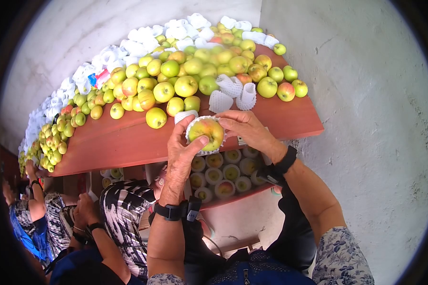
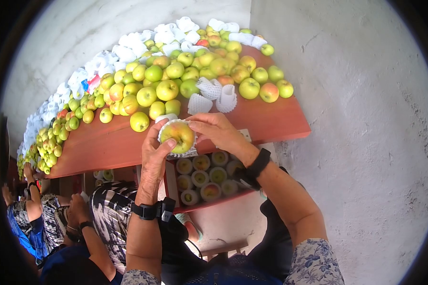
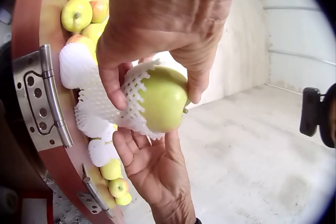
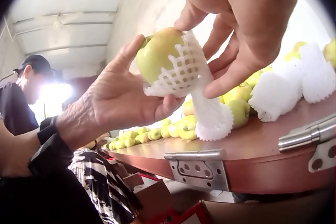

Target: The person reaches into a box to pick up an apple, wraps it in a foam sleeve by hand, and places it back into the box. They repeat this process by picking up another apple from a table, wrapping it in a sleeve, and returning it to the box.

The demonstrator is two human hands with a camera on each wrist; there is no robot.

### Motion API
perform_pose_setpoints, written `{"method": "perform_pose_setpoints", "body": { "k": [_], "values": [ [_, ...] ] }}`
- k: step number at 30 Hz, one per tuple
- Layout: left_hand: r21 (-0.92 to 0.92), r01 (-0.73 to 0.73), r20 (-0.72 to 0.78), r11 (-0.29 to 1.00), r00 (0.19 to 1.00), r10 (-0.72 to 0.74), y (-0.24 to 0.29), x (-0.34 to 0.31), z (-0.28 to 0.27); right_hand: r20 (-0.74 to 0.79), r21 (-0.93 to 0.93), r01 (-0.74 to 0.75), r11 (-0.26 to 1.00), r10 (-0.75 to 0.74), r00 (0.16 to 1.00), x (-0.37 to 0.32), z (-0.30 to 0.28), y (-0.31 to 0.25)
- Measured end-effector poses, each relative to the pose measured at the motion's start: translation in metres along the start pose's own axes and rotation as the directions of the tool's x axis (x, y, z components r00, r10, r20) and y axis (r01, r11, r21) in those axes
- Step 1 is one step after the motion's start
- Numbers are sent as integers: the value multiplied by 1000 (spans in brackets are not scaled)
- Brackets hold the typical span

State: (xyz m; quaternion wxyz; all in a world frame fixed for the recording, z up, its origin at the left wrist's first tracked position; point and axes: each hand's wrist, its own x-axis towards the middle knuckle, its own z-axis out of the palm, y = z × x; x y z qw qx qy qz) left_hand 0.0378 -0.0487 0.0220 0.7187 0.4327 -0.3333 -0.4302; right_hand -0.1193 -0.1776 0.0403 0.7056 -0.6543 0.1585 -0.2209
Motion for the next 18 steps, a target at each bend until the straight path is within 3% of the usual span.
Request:
{"method": "perform_pose_setpoints", "body": {
  "k": [3,5,6,8,12,15,18],
  "values": [
    [59,1,6,998,1000,-1,-4,0,0,-49,-109,45,993,-50,998,0,-1,10],
    [122,19,-10,992,1000,-18,-6,-1,3,-137,-454,105,885,-186,973,-3,3,10],
    [122,21,-11,992,1000,-20,-9,0,4,-138,-453,104,885,-185,973,-3,5,10],
    [139,27,-55,990,998,-19,-15,1,6,-122,-722,250,645,-474,872,-2,8,10],
    [125,59,-69,990,996,-51,-14,1,10,-181,-723,231,651,-501,847,-2,17,1],
    [65,86,-107,994,991,-79,-11,0,13,-234,-638,196,745,-431,872,-2,18,1],
    [63,75,-133,995,989,-66,-13,2,12,-136,-647,325,690,-524,841,1,15,6]
  ]
}}
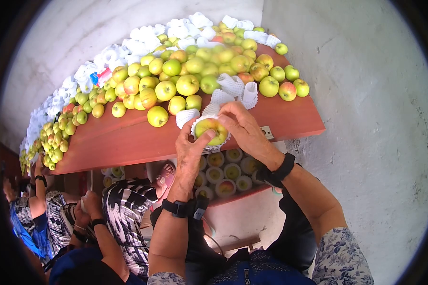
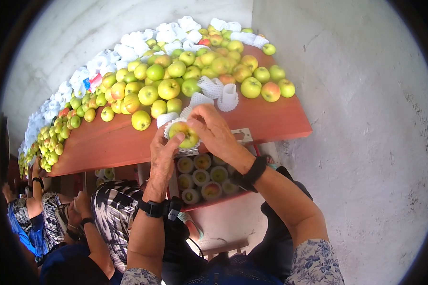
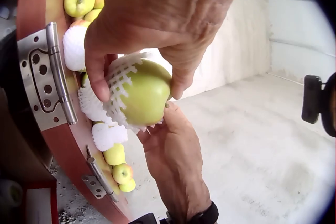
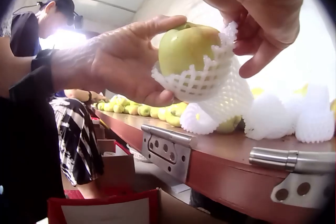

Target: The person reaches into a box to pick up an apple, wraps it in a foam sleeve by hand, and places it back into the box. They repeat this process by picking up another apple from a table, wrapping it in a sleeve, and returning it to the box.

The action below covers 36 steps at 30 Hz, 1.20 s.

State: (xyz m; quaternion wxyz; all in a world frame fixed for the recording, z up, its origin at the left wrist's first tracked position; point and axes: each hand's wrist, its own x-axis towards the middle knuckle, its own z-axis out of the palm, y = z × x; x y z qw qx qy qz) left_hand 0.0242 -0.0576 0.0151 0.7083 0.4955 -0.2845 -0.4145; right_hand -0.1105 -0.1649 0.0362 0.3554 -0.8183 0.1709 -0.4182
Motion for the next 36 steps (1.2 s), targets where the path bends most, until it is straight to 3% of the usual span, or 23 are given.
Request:
{"method": "perform_pose_setpoints", "body": {
  "k": [2,3,5,6,8,12,15,18,24,26,27,29,32,36],
  "values": [
    [-82,15,-21,997,1000,-16,-2,1,0,149,154,-164,974,141,979,-1,0,0],
    [-81,15,-20,997,1000,-17,-4,2,0,147,154,-164,974,142,979,0,0,-4],
    [-135,22,-73,991,997,-32,-10,3,0,332,172,-409,896,338,881,-1,-3,-17],
    [-135,23,-72,991,997,-33,-11,3,-1,330,172,-410,896,340,880,-2,-3,-14],
    [-100,51,-49,994,997,-56,-12,4,-2,351,370,-467,803,345,871,-3,-1,-4],
    [-33,92,-7,995,996,-92,-4,0,-1,320,434,-459,775,344,883,-5,4,0],
    [-49,31,-34,998,999,-33,-12,4,-4,271,442,-483,756,401,875,-3,3,-4],
    [58,-80,-37,995,996,82,-19,7,-9,296,432,-487,759,391,872,-1,2,1],
    [141,-211,-74,967,972,223,-27,13,-19,366,613,-567,550,438,821,-4,9,9],
    [358,-276,-100,892,939,330,-24,11,-21,365,634,-579,512,462,808,-5,9,7],
    [359,-276,-101,892,938,331,-20,9,-19,366,635,-579,512,461,808,-5,9,6],
    [576,-273,-118,770,905,409,-9,1,-13,334,529,-548,648,434,837,-4,7,2],
    [625,-308,-118,717,871,477,-8,0,-11,315,514,-550,658,451,835,-5,8,-2],
    [566,-260,-153,782,899,409,-8,0,-11,282,505,-531,681,452,847,-7,15,4]
  ]
}}
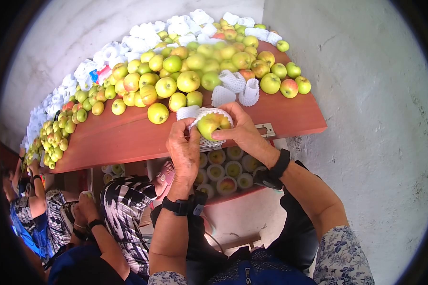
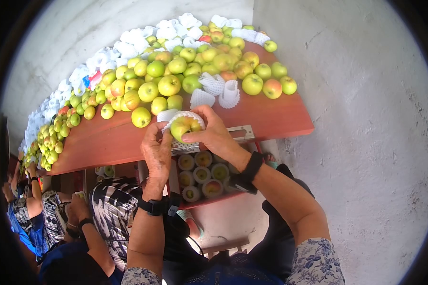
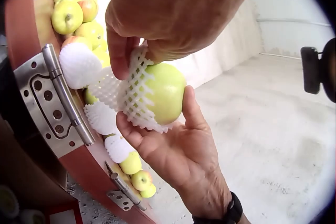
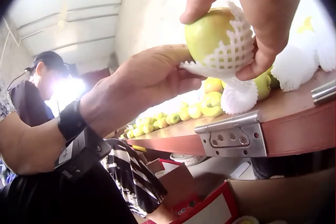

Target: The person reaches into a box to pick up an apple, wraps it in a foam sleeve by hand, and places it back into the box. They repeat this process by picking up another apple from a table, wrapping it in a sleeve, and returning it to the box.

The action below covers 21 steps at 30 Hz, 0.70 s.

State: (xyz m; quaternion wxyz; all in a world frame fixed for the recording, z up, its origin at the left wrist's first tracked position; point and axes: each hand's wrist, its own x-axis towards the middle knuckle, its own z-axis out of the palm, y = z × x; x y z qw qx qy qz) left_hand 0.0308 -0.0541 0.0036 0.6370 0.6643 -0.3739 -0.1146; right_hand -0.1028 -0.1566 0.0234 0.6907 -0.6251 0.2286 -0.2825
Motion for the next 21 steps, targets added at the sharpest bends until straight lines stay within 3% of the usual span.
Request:
{"method": "perform_pose_setpoints", "body": {
  "k": [3,6,8,12,14,15,16,18,21],
  "values": [
    [103,-74,-18,992,997,76,5,-3,1,-47,-44,86,995,-88,995,0,1,5],
    [-6,-30,-29,1000,999,30,6,-5,2,-76,-52,41,998,-44,996,-2,3,0],
    [-124,40,31,991,999,-37,3,-5,2,-108,-86,117,989,-126,986,-1,5,3],
    [-180,20,-25,983,999,-25,15,-11,10,-147,-37,149,988,-153,977,5,1,8],
    [70,74,100,995,992,-81,10,-13,11,-188,16,179,984,-173,967,6,-1,6],
    [38,189,181,981,964,-193,8,-10,11,-184,16,177,984,-171,968,6,-2,4],
    [38,190,177,981,965,-194,9,-9,10,-145,100,152,983,-137,980,5,-1,1],
    [-178,392,338,903,886,-318,15,-7,8,-103,182,121,976,-104,989,7,1,1],
    [-105,355,330,929,893,-304,18,-7,2,-50,295,94,951,-83,995,7,0,5]
  ]
}}
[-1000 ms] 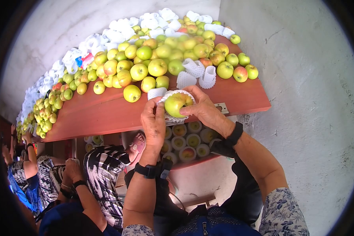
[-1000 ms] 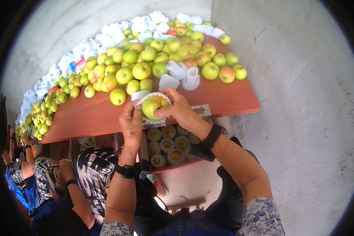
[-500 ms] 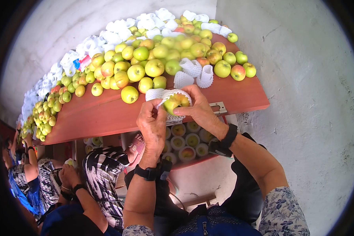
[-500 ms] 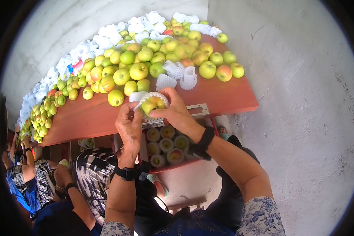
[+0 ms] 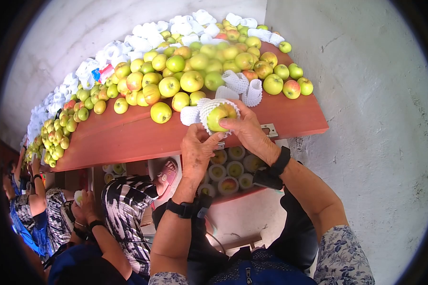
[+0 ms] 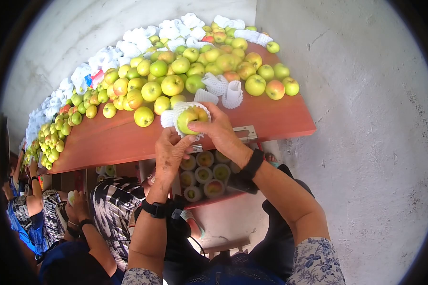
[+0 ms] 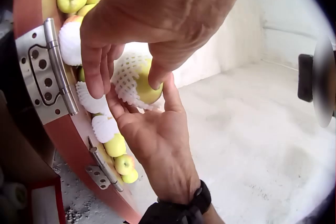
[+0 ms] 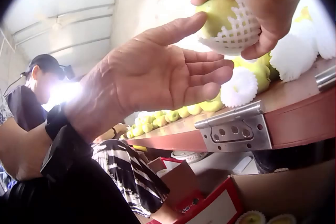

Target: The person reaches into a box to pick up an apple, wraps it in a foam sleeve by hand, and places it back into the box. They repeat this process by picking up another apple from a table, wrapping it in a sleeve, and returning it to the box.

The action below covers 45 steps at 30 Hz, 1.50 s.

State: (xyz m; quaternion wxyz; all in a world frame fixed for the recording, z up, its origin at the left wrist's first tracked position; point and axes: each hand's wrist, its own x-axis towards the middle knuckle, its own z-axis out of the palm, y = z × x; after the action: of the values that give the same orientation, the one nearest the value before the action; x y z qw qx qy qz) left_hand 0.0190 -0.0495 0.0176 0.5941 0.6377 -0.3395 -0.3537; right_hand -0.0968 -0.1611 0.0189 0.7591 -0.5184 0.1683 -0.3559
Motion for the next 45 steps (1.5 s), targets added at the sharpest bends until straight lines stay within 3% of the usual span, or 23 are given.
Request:
{"method": "perform_pose_setpoints", "body": {
  "k": [1,3,6,13,15,18,23,28,30,39,43,45],
  "values": [
    [0,0,0,1000,1000,0,0,0,-2,-3,7,-12,1000,12,1000,0,-1,1],
    [173,-12,27,985,1000,7,0,1,-7,-7,14,-25,1000,25,1000,0,-3,4],
    [220,-21,16,975,1000,18,-3,3,-7,-15,-46,-18,999,18,1000,1,-4,5],
    [196,-58,-41,979,997,67,-16,7,-5,41,-187,2,982,6,999,-6,9,-5],
    [393,-81,-74,916,990,120,-23,10,-6,49,-210,8,978,3,999,-9,11,-5],
    [486,-177,-63,856,970,236,-26,10,-6,37,-143,76,987,-71,997,-8,13,4],
    [510,-148,-62,848,976,208,-18,5,-7,-5,-63,108,992,-109,994,-11,19,3],
    [531,-136,-48,837,981,189,-10,-2,-6,-27,-103,159,982,-162,986,-10,16,6],
    [552,-198,-50,810,962,269,-13,-2,-5,-27,-130,162,978,-167,986,-10,15,5],
    [465,-331,57,821,937,346,-13,-6,-3,-15,-122,148,981,-151,988,-6,13,11],
    [385,-310,63,869,949,310,-15,-5,-7,-35,-152,154,976,-161,986,-4,13,13],
    [400,-85,123,912,992,38,-9,-1,-15,-35,-146,156,977,-163,986,-1,11,14]
  ]
}}
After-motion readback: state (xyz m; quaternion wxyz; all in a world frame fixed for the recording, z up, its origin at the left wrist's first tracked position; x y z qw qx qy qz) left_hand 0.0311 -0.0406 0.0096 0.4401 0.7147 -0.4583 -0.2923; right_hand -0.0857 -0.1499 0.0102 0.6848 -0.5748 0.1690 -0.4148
